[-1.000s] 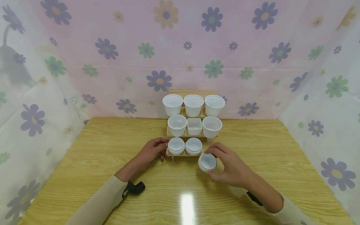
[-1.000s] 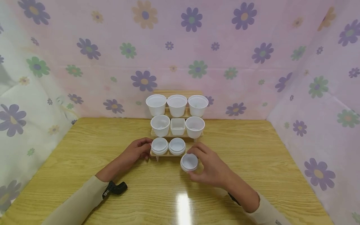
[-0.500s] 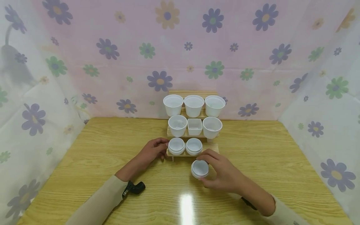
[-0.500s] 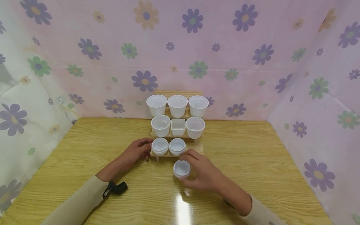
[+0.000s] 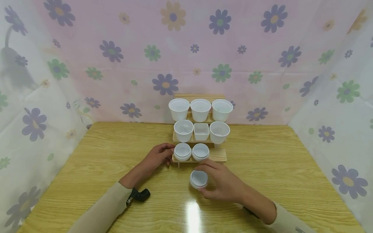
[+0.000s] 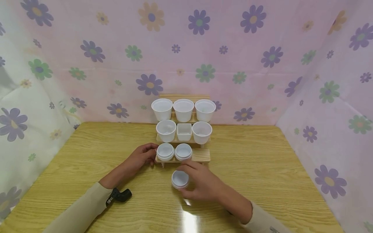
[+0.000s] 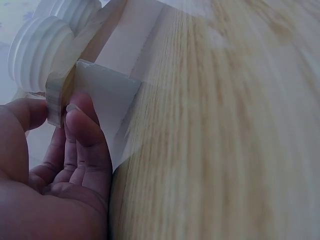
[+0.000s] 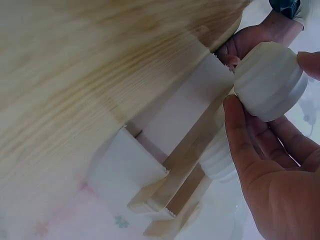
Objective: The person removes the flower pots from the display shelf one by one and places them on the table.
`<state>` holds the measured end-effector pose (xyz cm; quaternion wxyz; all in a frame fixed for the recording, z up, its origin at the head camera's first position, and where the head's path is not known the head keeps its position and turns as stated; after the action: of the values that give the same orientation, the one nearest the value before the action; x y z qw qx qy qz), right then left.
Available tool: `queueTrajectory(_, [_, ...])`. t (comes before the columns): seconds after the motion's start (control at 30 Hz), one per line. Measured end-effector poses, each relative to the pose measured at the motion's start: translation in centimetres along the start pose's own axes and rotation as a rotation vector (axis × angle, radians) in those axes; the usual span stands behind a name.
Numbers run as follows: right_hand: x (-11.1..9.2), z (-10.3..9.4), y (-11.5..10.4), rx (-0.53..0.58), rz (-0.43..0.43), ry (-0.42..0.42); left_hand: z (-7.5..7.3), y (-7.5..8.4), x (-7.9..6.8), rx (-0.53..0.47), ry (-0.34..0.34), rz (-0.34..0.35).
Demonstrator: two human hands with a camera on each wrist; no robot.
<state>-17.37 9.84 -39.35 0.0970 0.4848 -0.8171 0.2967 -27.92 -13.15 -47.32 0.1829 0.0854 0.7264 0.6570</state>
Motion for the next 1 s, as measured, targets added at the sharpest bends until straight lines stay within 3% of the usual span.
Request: queueTrajectory(1.0, [3.1, 3.1, -0.2, -0.001, -0.022, -0.105, 0.0, -0.1, -0.1, -0.002, 0.001, -0.004])
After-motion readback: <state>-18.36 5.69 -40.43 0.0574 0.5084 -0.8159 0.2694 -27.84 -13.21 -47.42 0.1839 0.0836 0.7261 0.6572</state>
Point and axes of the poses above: each hand's wrist, its own x-axis towards the middle knuckle, its own z-axis out of the palm, y = z × x, the point moved 7 cm from there along x, towards the middle knuckle, and after that the axes turned 4 degrees about -z, right-handed, at the moved point
